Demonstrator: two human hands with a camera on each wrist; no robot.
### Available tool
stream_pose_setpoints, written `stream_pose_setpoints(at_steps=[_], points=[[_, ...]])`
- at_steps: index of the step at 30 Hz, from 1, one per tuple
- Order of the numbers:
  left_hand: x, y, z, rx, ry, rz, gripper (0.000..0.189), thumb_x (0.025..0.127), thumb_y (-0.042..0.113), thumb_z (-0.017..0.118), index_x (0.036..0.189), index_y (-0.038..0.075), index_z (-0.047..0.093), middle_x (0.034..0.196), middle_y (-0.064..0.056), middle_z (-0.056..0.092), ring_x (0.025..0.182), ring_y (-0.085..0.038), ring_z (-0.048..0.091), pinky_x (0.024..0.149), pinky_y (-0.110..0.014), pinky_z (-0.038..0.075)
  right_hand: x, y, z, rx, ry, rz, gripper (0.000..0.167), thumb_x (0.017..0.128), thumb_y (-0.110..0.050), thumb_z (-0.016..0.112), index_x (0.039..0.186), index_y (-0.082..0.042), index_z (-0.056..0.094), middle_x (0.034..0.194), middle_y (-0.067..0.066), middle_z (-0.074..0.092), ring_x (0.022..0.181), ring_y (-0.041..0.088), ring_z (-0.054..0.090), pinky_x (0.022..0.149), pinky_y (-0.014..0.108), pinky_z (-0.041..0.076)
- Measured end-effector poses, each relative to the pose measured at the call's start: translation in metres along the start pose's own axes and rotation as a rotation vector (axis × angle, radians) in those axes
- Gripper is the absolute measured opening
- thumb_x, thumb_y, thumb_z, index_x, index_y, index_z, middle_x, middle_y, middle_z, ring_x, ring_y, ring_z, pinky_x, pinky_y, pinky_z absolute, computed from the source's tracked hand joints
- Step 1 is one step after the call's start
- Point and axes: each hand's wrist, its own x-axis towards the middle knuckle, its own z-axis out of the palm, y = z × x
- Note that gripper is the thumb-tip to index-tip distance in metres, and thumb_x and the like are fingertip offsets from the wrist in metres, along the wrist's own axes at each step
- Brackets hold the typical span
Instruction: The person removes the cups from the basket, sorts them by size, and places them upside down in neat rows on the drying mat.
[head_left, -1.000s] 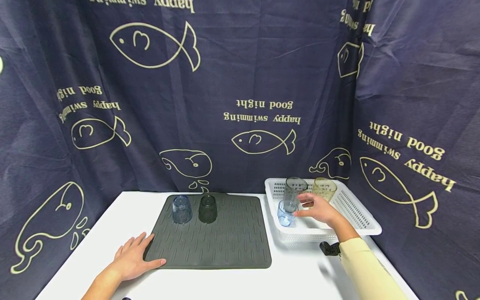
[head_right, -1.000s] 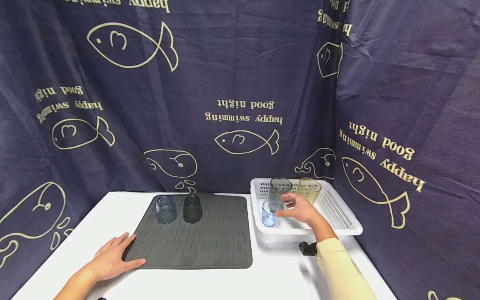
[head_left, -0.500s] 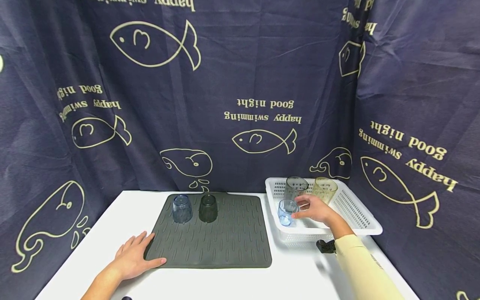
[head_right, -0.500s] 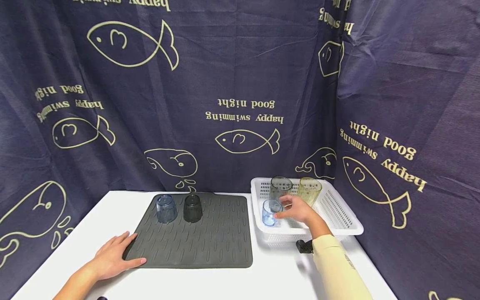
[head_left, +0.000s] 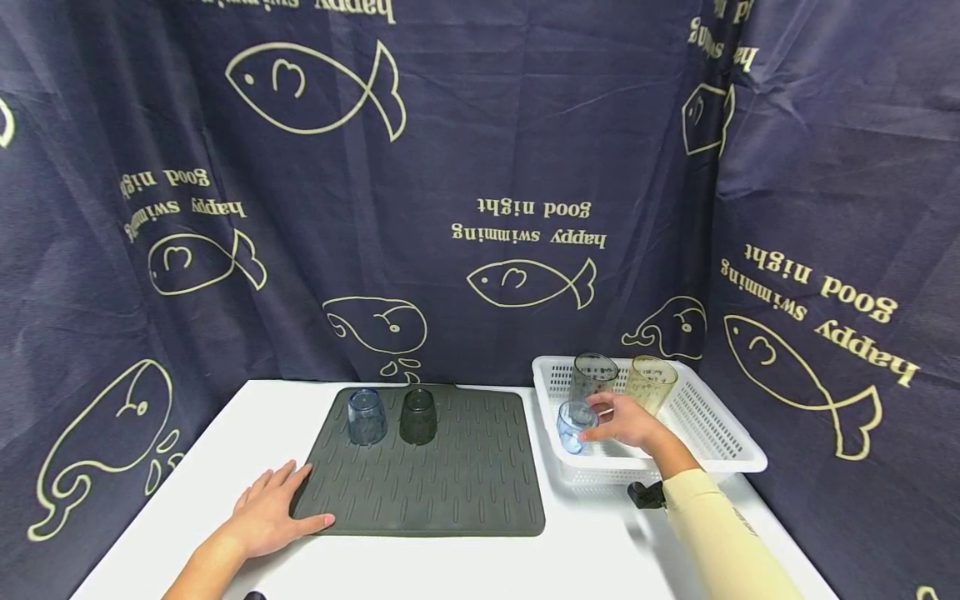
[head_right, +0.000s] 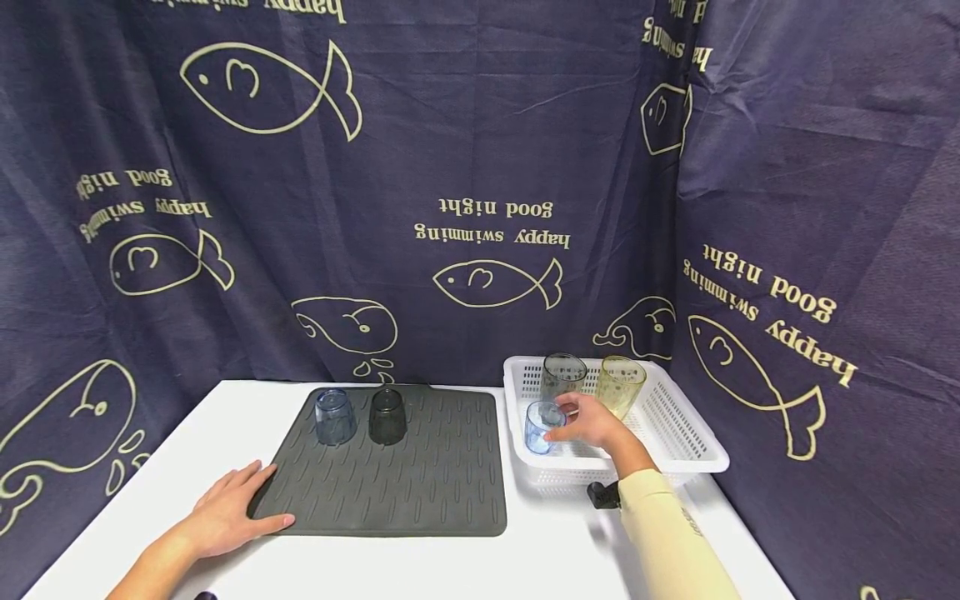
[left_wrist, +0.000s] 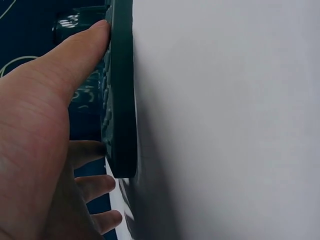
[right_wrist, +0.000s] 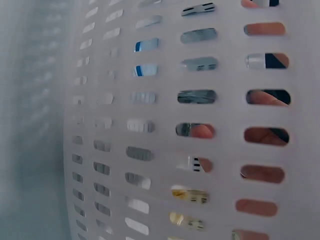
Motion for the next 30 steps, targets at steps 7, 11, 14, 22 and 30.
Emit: stream_pose_setpoints(at_steps=[7, 11, 14, 22, 30], points=[[-0.002, 0.006, 0.002, -0.020, 0.100, 0.058, 0.102, 0.076, 0.067, 0.077, 0.147, -0.001, 0.049, 0.151, -0.035, 0.043, 0.136, -0.066, 0.036, 0.100, -0.081, 0.034, 0.003, 0.000, 0.005, -0.026, 0.014, -0.003, 0.081, 0.071, -0.010, 0.093, 0.138, 0.012, 0.051, 0.124, 0.032, 0.061, 0.110, 0.044, 0.064, 0.088, 0.043, 0.058], [-0.003, 0.018, 0.001, -0.075, 0.150, 0.117, 0.099, 0.078, 0.063, 0.079, 0.148, 0.000, 0.049, 0.151, -0.033, 0.044, 0.137, -0.063, 0.037, 0.099, -0.081, 0.035, 0.004, -0.002, 0.008, -0.024, 0.008, 0.006, 0.084, 0.071, -0.009, 0.093, 0.138, 0.014, 0.050, 0.120, 0.032, 0.060, 0.106, 0.043, 0.063, 0.082, 0.035, 0.057], [-0.003, 0.030, -0.001, -0.133, 0.177, 0.160, 0.096, 0.079, 0.060, 0.080, 0.149, 0.002, 0.047, 0.152, -0.032, 0.044, 0.139, -0.061, 0.037, 0.100, -0.080, 0.035, 0.005, -0.003, 0.009, -0.038, 0.005, 0.023, 0.085, 0.070, -0.009, 0.093, 0.139, 0.013, 0.050, 0.119, 0.030, 0.061, 0.105, 0.039, 0.063, 0.079, 0.032, 0.056], [0.000, 0.061, 0.007, -0.270, 0.215, 0.253, 0.091, 0.084, 0.053, 0.080, 0.153, 0.007, 0.043, 0.155, -0.025, 0.043, 0.144, -0.050, 0.038, 0.109, -0.072, 0.036, 0.005, -0.004, 0.012, -0.119, 0.012, 0.045, 0.084, 0.068, -0.012, 0.095, 0.136, 0.013, 0.053, 0.115, 0.025, 0.062, 0.100, 0.032, 0.060, 0.079, 0.034, 0.052], [0.003, 0.085, 0.015, -0.402, 0.164, 0.261, 0.087, 0.087, 0.050, 0.078, 0.156, 0.014, 0.040, 0.160, -0.018, 0.040, 0.148, -0.046, 0.035, 0.113, -0.071, 0.034, 0.003, -0.004, 0.013, -0.112, 0.017, 0.052, 0.077, 0.067, -0.011, 0.095, 0.131, 0.010, 0.057, 0.119, 0.025, 0.066, 0.101, 0.031, 0.065, 0.085, 0.037, 0.056]])
